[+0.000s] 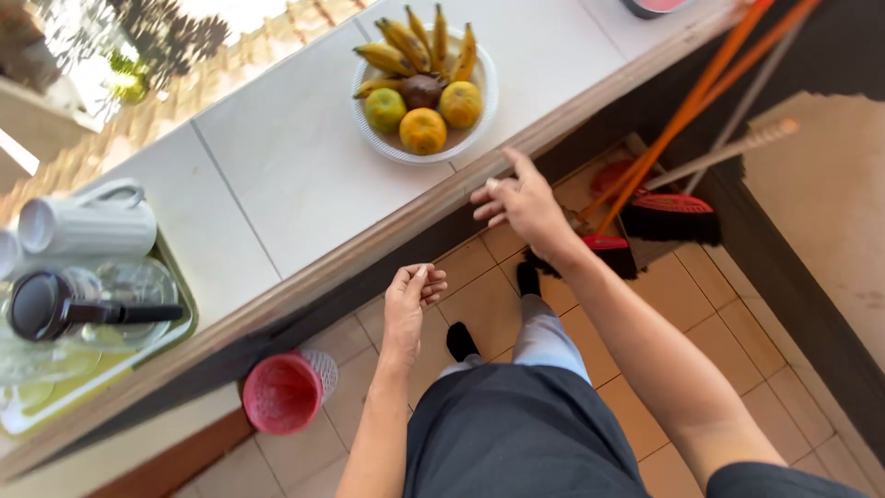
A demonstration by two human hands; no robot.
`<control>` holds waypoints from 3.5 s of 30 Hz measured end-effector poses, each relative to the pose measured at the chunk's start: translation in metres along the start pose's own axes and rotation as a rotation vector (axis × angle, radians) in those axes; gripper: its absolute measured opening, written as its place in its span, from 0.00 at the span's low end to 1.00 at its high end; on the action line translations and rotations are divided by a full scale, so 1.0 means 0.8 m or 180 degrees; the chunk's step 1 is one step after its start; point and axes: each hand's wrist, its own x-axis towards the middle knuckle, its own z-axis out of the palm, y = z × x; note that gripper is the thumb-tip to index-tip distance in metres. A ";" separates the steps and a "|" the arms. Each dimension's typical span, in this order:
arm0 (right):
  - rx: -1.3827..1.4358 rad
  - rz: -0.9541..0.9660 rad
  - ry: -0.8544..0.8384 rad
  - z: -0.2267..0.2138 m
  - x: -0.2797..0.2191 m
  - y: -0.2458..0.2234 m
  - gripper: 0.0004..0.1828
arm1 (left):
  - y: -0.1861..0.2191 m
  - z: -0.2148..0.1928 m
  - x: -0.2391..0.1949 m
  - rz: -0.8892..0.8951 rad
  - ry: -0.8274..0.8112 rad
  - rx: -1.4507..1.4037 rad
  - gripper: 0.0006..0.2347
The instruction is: Placing a beverage tray, a bowl of snacks, and a plate of fruit onto a nightstand in a hotel room.
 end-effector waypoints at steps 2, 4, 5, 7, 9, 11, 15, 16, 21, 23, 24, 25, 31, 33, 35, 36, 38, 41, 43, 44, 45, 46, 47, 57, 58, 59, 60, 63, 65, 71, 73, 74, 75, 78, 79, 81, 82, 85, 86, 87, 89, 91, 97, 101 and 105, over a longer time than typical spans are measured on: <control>0.0084 -0.0025 -0.0103 -0.001 0.030 0.004 0.38 | 0.005 0.007 -0.010 0.0095 0.0199 -0.0052 0.10; 0.0147 -0.0080 -0.0208 -0.004 0.059 -0.005 0.39 | 0.013 0.023 -0.009 0.0224 0.0386 -0.0123 0.10; 0.0278 -0.0045 -0.0245 -0.005 0.067 -0.008 0.39 | 0.015 0.031 -0.010 0.0235 0.0480 -0.0213 0.11; 0.0383 0.0014 -0.0387 0.001 0.084 -0.006 0.39 | 0.014 0.042 -0.011 0.0267 0.0674 -0.0345 0.11; 0.0843 -0.0080 -0.0484 -0.007 0.101 -0.004 0.37 | 0.007 0.062 -0.004 0.0192 0.0804 -0.0386 0.10; 0.0819 -0.0070 -0.0530 -0.016 0.100 -0.007 0.37 | 0.010 0.088 -0.005 0.0179 0.0917 -0.0416 0.11; 0.0566 -0.0109 -0.0462 -0.036 0.107 -0.010 0.40 | 0.008 0.127 0.002 0.0275 0.1125 -0.0525 0.12; 0.0546 -0.0086 -0.0530 -0.043 0.106 -0.013 0.40 | 0.004 0.136 0.004 0.0280 0.1191 -0.0558 0.12; 0.0398 -0.0094 -0.0603 -0.079 0.093 -0.022 0.44 | -0.011 0.168 0.018 0.0185 0.1067 -0.0836 0.14; 0.0419 -0.0073 -0.0673 -0.095 0.086 -0.023 0.45 | 0.004 0.176 0.026 0.0218 0.1037 -0.0934 0.15; 0.0451 -0.0038 -0.0718 -0.101 0.080 -0.022 0.46 | 0.010 0.178 0.027 0.0229 0.0994 -0.1018 0.17; 0.0450 -0.0031 -0.0745 -0.106 0.075 -0.021 0.46 | 0.015 0.179 0.032 0.0235 0.1021 -0.1025 0.17; 0.0369 0.0102 -0.0886 -0.138 0.041 -0.014 0.42 | 0.014 0.188 0.063 0.0694 0.0750 -0.1648 0.28; 0.0317 0.0193 -0.1002 -0.148 0.029 -0.012 0.38 | 0.048 0.206 0.055 0.0725 0.0709 -0.1886 0.31; 0.0323 0.0247 -0.1056 -0.151 0.026 -0.012 0.37 | 0.047 0.210 0.056 0.0699 0.0730 -0.2008 0.31; 0.0317 0.0325 -0.1080 -0.155 0.022 -0.012 0.36 | 0.045 0.214 0.055 0.0637 0.0739 -0.2143 0.32; 0.0322 0.0369 -0.1102 -0.159 0.022 -0.009 0.36 | 0.044 0.217 0.058 0.0628 0.0807 -0.2241 0.31; 0.0332 0.0382 -0.1109 -0.165 0.030 -0.003 0.32 | 0.025 0.218 0.067 0.0649 0.0933 -0.2374 0.29; 0.0332 0.0369 -0.1108 -0.172 0.038 0.007 0.29 | 0.016 0.220 0.066 0.0675 0.1013 -0.2417 0.28; 0.0442 0.0340 -0.1118 -0.176 0.045 0.014 0.26 | 0.018 0.220 0.063 0.0721 0.1001 -0.2445 0.28; 0.0553 0.0312 -0.1127 -0.179 0.051 0.021 0.25 | 0.019 0.221 0.059 0.0768 0.0988 -0.2473 0.28; 0.0551 0.0309 -0.1148 -0.177 0.057 0.018 0.25 | 0.017 0.219 0.056 0.0785 0.1002 -0.2476 0.28; 0.0762 0.0441 -0.1115 -0.174 0.062 0.016 0.26 | 0.016 0.218 0.052 0.0789 0.0949 -0.2508 0.28; 0.1743 0.1583 -0.1199 -0.133 0.070 -0.029 0.34 | -0.006 0.209 0.025 0.0935 0.0928 -0.2312 0.29; 0.1733 0.1576 -0.1233 -0.131 0.068 -0.028 0.34 | -0.008 0.208 0.023 0.0967 0.0944 -0.2316 0.29; 0.1728 0.1584 -0.1233 -0.129 0.065 -0.026 0.35 | -0.011 0.207 0.022 0.0989 0.1053 -0.2183 0.29; 0.1722 0.1593 -0.1229 -0.127 0.062 -0.025 0.36 | -0.014 0.207 0.019 0.1006 0.1162 -0.2052 0.29; 0.1696 0.1693 -0.1282 -0.122 0.056 -0.023 0.36 | -0.010 0.208 0.003 0.1034 0.1294 -0.1900 0.29; 0.1698 0.1768 -0.1388 -0.118 0.054 -0.019 0.36 | -0.021 0.205 -0.006 0.1139 0.1480 -0.1762 0.28; 0.1480 0.1946 -0.1664 -0.089 0.047 -0.020 0.35 | -0.039 0.200 -0.037 0.1233 0.1818 -0.2006 0.27; 0.1365 0.1987 -0.1734 -0.077 0.043 -0.022 0.35 | -0.043 0.197 -0.046 0.1266 0.1863 -0.2221 0.27; 0.1322 0.2036 -0.1759 -0.069 0.040 -0.022 0.35 | -0.045 0.195 -0.049 0.1212 0.1947 -0.2447 0.26; 0.1279 0.2084 -0.1783 -0.061 0.038 -0.022 0.34 | -0.047 0.192 -0.053 0.1159 0.2026 -0.2674 0.26; 0.1224 0.2164 -0.1994 -0.042 0.033 -0.006 0.35 | -0.059 0.175 -0.066 0.1241 0.2085 -0.2991 0.27; 0.1198 0.2173 -0.2038 -0.032 0.029 -0.004 0.35 | -0.050 0.172 -0.076 0.1274 0.2119 -0.3008 0.27; 0.1165 0.2270 -0.2210 -0.012 0.020 0.000 0.37 | -0.031 0.162 -0.097 0.1303 0.1990 -0.3361 0.29; 0.1137 0.2281 -0.2259 -0.001 0.012 -0.002 0.37 | -0.034 0.156 -0.105 0.1343 0.2029 -0.3377 0.29; 0.0963 0.2469 -0.2398 0.035 -0.013 -0.004 0.38 | -0.044 0.133 -0.130 0.1392 0.2355 -0.3339 0.32; 0.0847 0.2555 -0.2405 0.047 -0.022 -0.005 0.39 | -0.046 0.126 -0.139 0.1347 0.2471 -0.3337 0.33; 0.0730 0.2640 -0.2410 0.059 -0.032 -0.006 0.40 | -0.050 0.117 -0.147 0.1301 0.2586 -0.3336 0.34; 0.0613 0.2732 -0.2486 0.082 -0.045 0.004 0.41 | -0.056 0.102 -0.167 0.1367 0.2647 -0.3460 0.34; 0.0469 0.2845 -0.2567 0.101 -0.061 0.012 0.42 | -0.065 0.091 -0.189 0.1431 0.2731 -0.3604 0.35; 0.0321 0.3149 -0.2971 0.177 -0.115 0.043 0.44 | -0.111 0.045 -0.251 0.1804 0.3149 -0.3947 0.33; 0.0045 0.3324 -0.3163 0.230 -0.163 0.064 0.43 | -0.145 0.018 -0.296 0.2068 0.3393 -0.4082 0.33; -0.0113 0.3495 -0.3441 0.273 -0.211 0.100 0.43 | -0.179 -0.005 -0.343 0.2394 0.3376 -0.4383 0.32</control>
